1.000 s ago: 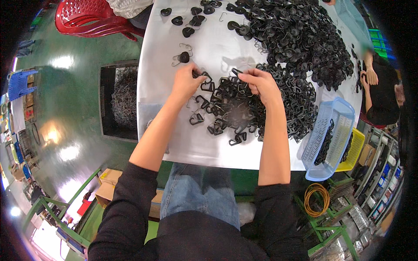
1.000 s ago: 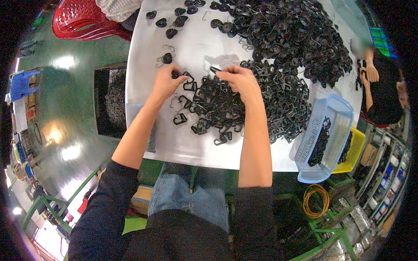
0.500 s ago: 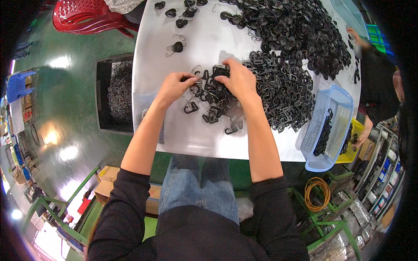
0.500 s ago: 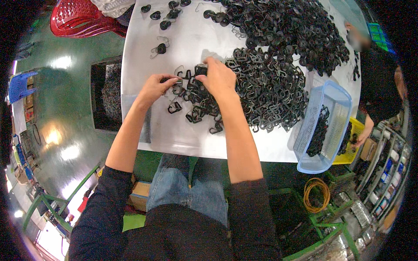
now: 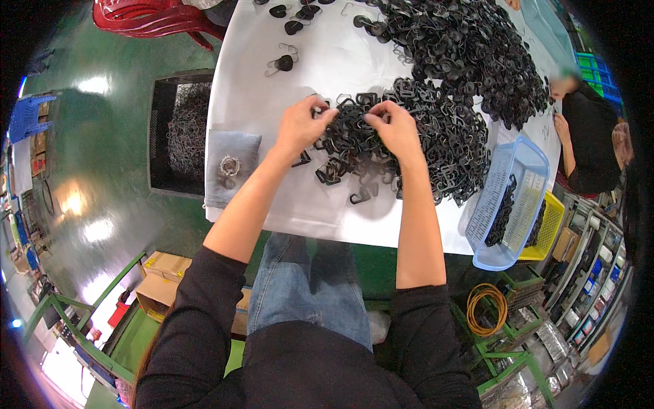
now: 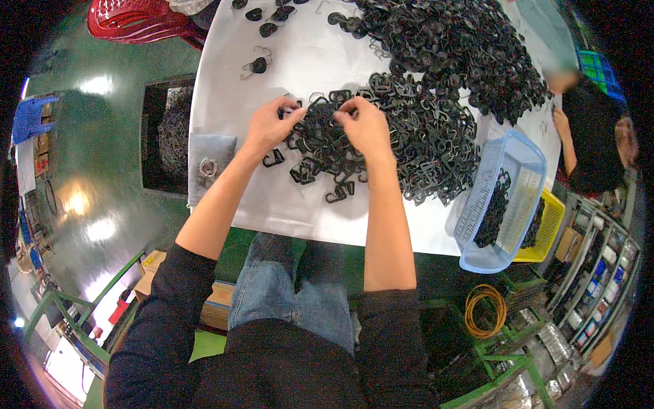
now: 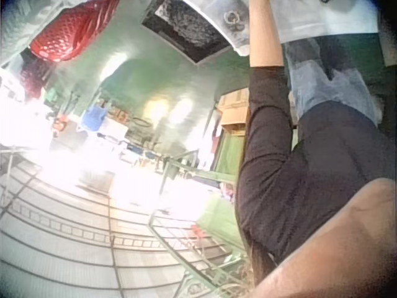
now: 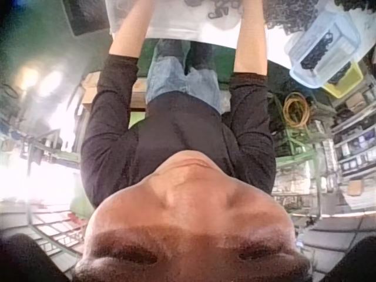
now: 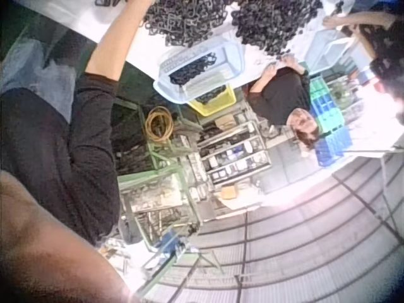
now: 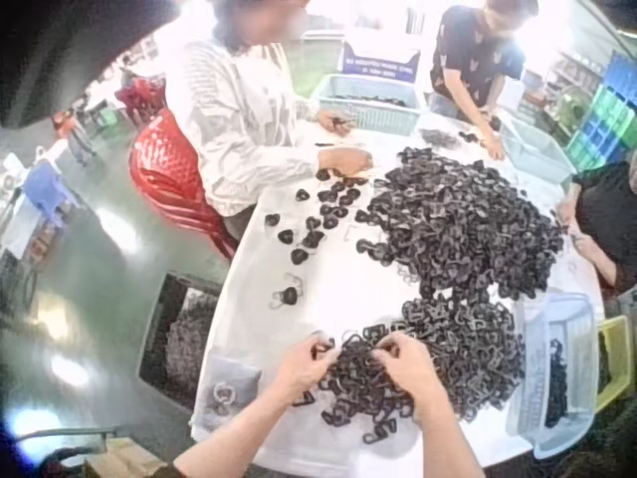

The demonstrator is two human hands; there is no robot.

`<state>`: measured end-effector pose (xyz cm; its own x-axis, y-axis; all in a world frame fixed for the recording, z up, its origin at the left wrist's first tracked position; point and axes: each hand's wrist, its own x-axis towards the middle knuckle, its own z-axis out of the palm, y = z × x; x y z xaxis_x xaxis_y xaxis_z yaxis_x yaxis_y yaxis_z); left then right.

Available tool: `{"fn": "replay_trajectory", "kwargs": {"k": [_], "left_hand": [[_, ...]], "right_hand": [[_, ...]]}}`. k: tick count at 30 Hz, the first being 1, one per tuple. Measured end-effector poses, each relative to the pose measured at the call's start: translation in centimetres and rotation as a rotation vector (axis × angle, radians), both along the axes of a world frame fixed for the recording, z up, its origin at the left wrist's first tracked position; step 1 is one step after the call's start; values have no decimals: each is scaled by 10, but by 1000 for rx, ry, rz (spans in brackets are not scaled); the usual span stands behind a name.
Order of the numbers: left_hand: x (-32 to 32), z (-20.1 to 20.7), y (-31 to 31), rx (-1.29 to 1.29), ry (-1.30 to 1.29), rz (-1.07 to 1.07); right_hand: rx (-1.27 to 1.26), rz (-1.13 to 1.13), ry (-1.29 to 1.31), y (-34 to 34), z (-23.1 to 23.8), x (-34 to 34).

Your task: The person sorts small black plastic clips from a large pile on a table into a blue basket. They handle the clips by hand, picking them up and placing them into the basket repeatedly.

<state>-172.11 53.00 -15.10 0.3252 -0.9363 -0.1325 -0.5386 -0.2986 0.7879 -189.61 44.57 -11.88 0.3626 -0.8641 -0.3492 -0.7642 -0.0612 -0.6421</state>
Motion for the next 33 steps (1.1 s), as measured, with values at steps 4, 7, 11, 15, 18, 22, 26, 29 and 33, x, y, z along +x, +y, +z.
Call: {"fn": "replay_trajectory", "kwargs": {"k": [4,7,11,15,18,22,26,29,33], "left_hand": [[-25,-7,-14,56,-207,-36],[-22,-10,-22,135,-203,-89],[-6,-2,-16,178,-28,-199],[14,27,8,126,555,-116],[32,42,22,202,920,-8],[37,35,24,148,657,28],[41,25,28,196,610,83],[49,25,36,240,1086,134],[45,21,46,246,1334,271]], "right_hand": [[-175,194,405,8,-1,22],[-38,122,391,8,6,14],[144,-67,38,15,15,-26],[92,-188,-118,26,18,-45],[170,-218,-346,29,23,-54],[424,-392,-389,34,26,-73],[604,-414,-655,37,18,-80],[784,-518,-1144,43,16,-75],[752,-362,-1110,38,11,-38]]}}
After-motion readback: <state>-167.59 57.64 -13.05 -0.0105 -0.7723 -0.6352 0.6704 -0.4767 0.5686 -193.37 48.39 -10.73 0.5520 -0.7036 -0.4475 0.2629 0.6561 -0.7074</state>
